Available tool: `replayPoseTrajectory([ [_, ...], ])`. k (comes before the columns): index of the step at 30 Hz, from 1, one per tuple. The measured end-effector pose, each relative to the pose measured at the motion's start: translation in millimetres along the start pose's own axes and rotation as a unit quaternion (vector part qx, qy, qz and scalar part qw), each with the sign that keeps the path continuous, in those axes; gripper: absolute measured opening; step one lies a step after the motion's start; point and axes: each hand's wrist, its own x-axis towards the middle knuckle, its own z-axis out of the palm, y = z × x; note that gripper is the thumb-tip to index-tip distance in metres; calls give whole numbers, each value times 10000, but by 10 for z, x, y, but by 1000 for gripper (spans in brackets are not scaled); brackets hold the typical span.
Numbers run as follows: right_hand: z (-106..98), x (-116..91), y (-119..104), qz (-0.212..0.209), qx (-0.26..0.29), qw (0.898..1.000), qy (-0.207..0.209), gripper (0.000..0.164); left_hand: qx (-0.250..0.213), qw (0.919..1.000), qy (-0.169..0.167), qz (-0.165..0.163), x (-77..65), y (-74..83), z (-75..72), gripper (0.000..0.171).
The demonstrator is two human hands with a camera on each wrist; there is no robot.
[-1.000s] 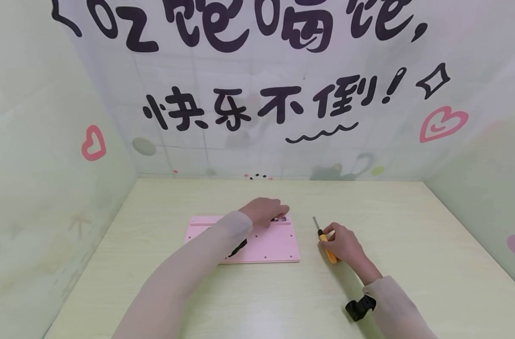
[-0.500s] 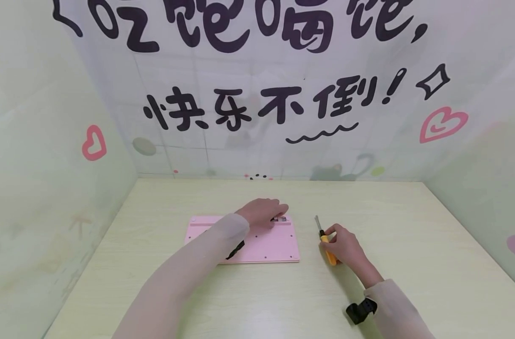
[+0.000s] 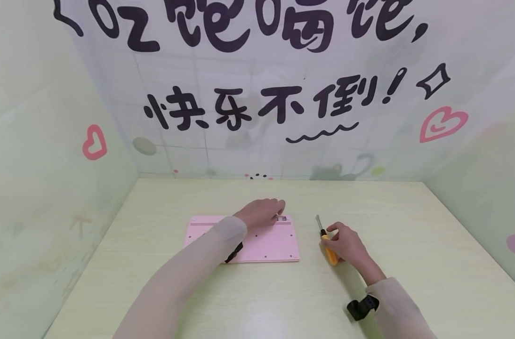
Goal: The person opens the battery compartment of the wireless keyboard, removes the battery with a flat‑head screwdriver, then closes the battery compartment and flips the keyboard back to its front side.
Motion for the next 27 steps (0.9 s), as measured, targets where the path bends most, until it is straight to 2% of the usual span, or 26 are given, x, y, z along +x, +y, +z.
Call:
replayPoseTrajectory([
  [7, -68, 33, -68, -53, -148, 9999, 12, 38, -604, 9975, -104, -351, -77, -10, 0, 22],
  [15, -82, 40, -194, -418, -562, 9975, 76, 32, -1185, 9908, -115, -650, -144, -10, -10, 21],
  [22, 26, -33, -384, -763, -774, 9941, -66, 30, -1825, 9789, -34, -915, -190, -5, -28, 20],
  [27, 161, -52, -484, -933, -638, 9934, -188, 27, -1926, 9776, 173, -829, -198, -12, 8, 19],
])
